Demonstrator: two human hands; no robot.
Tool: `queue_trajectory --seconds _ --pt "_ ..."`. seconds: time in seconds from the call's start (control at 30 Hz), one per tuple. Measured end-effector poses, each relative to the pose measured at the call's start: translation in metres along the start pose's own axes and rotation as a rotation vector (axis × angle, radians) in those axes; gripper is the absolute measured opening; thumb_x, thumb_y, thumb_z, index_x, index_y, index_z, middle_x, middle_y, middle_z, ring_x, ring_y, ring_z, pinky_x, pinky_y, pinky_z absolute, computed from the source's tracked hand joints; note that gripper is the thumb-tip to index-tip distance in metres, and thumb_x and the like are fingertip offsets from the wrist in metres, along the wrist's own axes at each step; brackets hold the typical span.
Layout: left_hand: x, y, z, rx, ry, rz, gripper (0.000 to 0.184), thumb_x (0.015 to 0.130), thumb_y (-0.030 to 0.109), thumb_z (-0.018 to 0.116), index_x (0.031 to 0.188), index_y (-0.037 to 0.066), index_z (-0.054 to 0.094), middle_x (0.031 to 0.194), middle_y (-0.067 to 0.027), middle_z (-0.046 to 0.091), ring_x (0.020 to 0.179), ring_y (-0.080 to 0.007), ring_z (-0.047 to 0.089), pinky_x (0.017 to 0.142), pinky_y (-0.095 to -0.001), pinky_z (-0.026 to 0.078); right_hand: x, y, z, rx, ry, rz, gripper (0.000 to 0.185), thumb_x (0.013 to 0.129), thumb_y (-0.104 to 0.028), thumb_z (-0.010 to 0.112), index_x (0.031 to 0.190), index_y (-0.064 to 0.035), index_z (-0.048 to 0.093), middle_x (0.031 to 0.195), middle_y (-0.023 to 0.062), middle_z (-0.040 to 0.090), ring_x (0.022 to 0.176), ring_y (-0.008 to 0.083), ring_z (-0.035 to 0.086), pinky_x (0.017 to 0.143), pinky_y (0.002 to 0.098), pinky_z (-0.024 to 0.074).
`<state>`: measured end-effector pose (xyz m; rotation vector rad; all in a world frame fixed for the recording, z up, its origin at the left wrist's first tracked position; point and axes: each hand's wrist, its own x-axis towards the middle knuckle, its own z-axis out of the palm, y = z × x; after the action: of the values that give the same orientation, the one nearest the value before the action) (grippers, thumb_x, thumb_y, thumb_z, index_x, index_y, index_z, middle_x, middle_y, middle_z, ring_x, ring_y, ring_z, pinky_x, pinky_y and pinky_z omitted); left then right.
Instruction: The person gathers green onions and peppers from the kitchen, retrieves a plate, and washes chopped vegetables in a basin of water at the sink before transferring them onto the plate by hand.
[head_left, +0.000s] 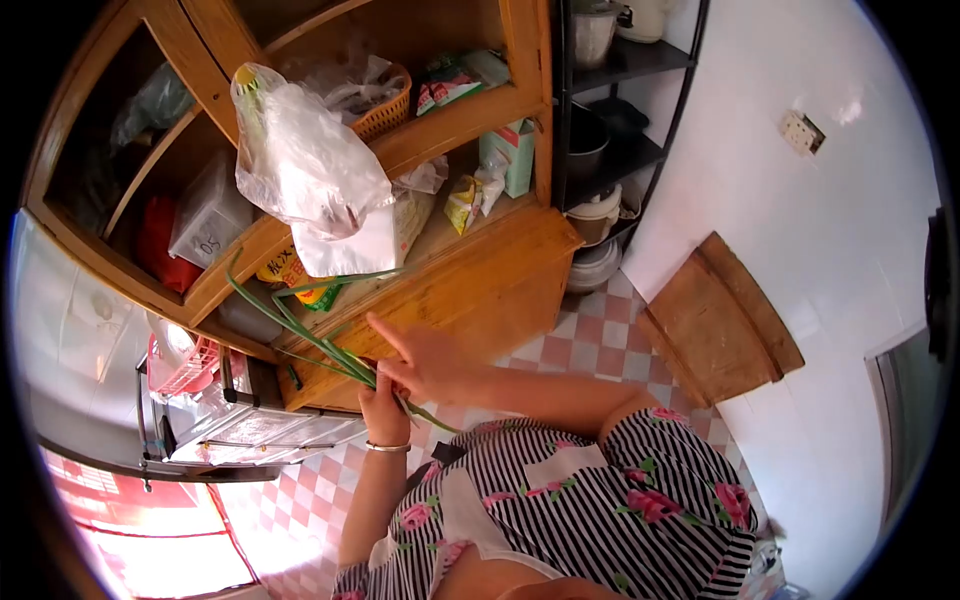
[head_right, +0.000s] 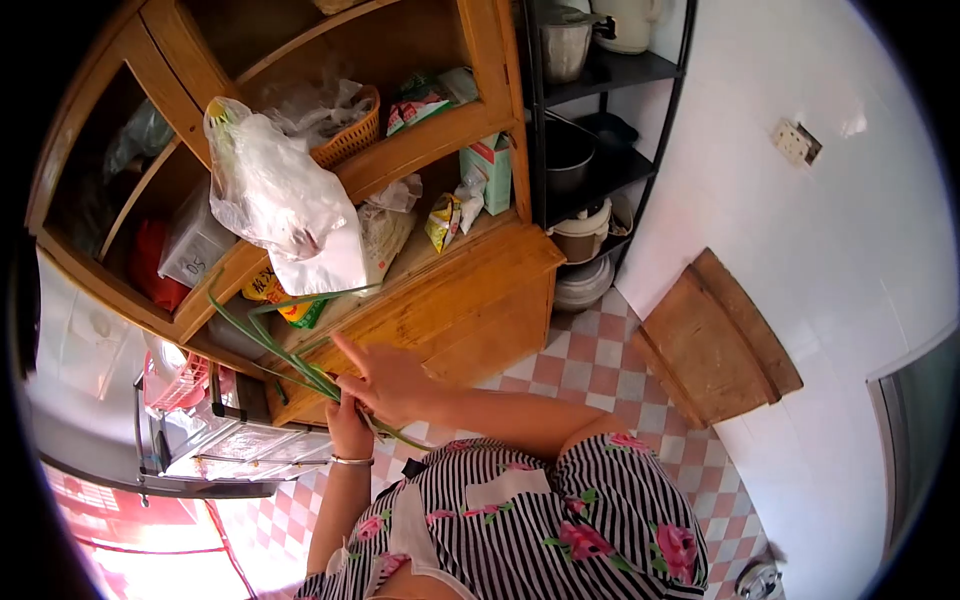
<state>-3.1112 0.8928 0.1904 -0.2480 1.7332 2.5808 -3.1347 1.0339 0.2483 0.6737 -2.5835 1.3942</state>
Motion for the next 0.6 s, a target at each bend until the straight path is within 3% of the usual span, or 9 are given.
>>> queue_trajectory --seconds 0.03,0.1,0.17,0.2,0.23,0.27,0.37,0.47,0.6 --pt "0.004 -0.001 0.002 -0.083 0.037 -0.063 0.015 0.09 0.022 0.053 0.089 0.007 0.052 0.077 0.0035 0.049 0.064 -0.0051 0.044 0.051 -0.0189 0.036 0.003 0.008 -0.014 -0.048 0.04 -0.041 0.053 0.086 -0.034 0.048 0.129 -0.0051 0.037 0.088 0.0156 0.058 0.076 0.0321 0.057 0.062 0.0421 0.044" --pt "0.011 -0.001 0.006 -0.247 0.063 -0.106 0.017 0.09 0.025 0.053 0.088 0.009 0.052 0.075 0.0036 0.047 0.061 -0.0051 0.04 0.048 -0.0183 0.032 0.028 0.025 -0.067 -0.191 0.287 -0.148 0.031 0.085 -0.027 0.049 0.108 -0.006 0.052 0.085 0.0129 0.054 0.077 0.031 0.054 0.063 0.0408 0.043" --pt "0.015 -0.004 0.006 -0.375 0.048 -0.116 0.018 0.089 0.029 0.054 0.088 0.011 0.052 0.078 0.0042 0.046 0.06 -0.0049 0.037 0.047 -0.0176 0.031 0.076 0.038 -0.132 -0.242 0.544 -0.228 0.008 0.08 -0.014 0.053 0.076 -0.0069 0.054 0.074 0.0102 0.05 0.073 0.0276 0.053 0.063 0.0372 0.0422" --pt "0.016 -0.004 0.009 -0.397 0.061 -0.107 0.017 0.089 0.028 0.053 0.09 0.011 0.052 0.078 0.0045 0.046 0.06 -0.0043 0.037 0.047 -0.0167 0.032 0.103 0.04 -0.161 -0.317 0.648 -0.206 0.009 0.078 -0.014 0.055 0.073 -0.0076 0.057 0.072 0.0093 0.051 0.072 0.0269 0.052 0.062 0.0375 0.0422" --pt "0.015 -0.004 0.012 -0.418 0.074 -0.099 0.016 0.09 0.027 0.052 0.091 0.011 0.053 0.078 0.0047 0.045 0.06 -0.0038 0.037 0.047 -0.0158 0.032 0.135 0.057 -0.179 -0.408 0.824 -0.36 0.006 0.077 -0.014 0.057 0.073 -0.0095 0.06 0.074 0.0092 0.053 0.073 0.0275 0.052 0.063 0.0378 0.0423" --pt "0.014 -0.004 0.015 -0.437 0.087 -0.09 0.016 0.09 0.027 0.052 0.093 0.011 0.053 0.078 0.0049 0.045 0.06 -0.0033 0.037 0.047 -0.0149 0.033 0.163 0.07 -0.199 -0.641 0.773 -0.33 0.007 0.076 -0.016 0.059 0.075 -0.011 0.064 0.082 0.0082 0.055 0.08 0.0274 0.051 0.067 0.038 0.042" --pt "0.014 -0.005 0.02 -0.44 0.124 -0.047 0.016 0.09 0.027 0.052 0.093 0.011 0.054 0.078 0.0047 0.047 0.06 -0.0034 0.037 0.046 -0.0147 0.033 0.229 0.101 -0.21 -0.869 0.525 -0.101 0.018 0.076 -0.022 0.06 0.091 -0.0172 0.07 0.096 0.0054 0.056 0.101 0.0269 0.044 0.088 0.0427 0.0315" --pt "0.011 -0.007 0.018 -0.45 0.157 -0.013 0.016 0.09 0.026 0.051 0.092 0.011 0.054 0.079 0.0045 0.048 0.059 -0.0034 0.037 0.046 -0.0147 0.033 0.271 0.12 -0.2 -1.176 0.308 0.198 0.024 0.078 -0.027 0.058 0.098 -0.0183 0.068 0.108 0.0068 0.056 0.11 0.0283 0.038 0.097 0.0457 0.0199" --pt "0.007 -0.007 0.012 -0.412 0.217 0.034 0.016 0.091 0.026 0.051 0.091 0.01 0.054 0.079 0.0045 0.049 0.059 -0.0035 0.038 0.045 -0.0149 0.032 0.288 0.11 -0.206 -1.384 0.161 0.289 0.03 0.082 -0.033 0.055 0.104 -0.0172 0.066 0.119 0.0074 0.053 0.119 0.0294 0.032 0.102 0.0461 0.0112"
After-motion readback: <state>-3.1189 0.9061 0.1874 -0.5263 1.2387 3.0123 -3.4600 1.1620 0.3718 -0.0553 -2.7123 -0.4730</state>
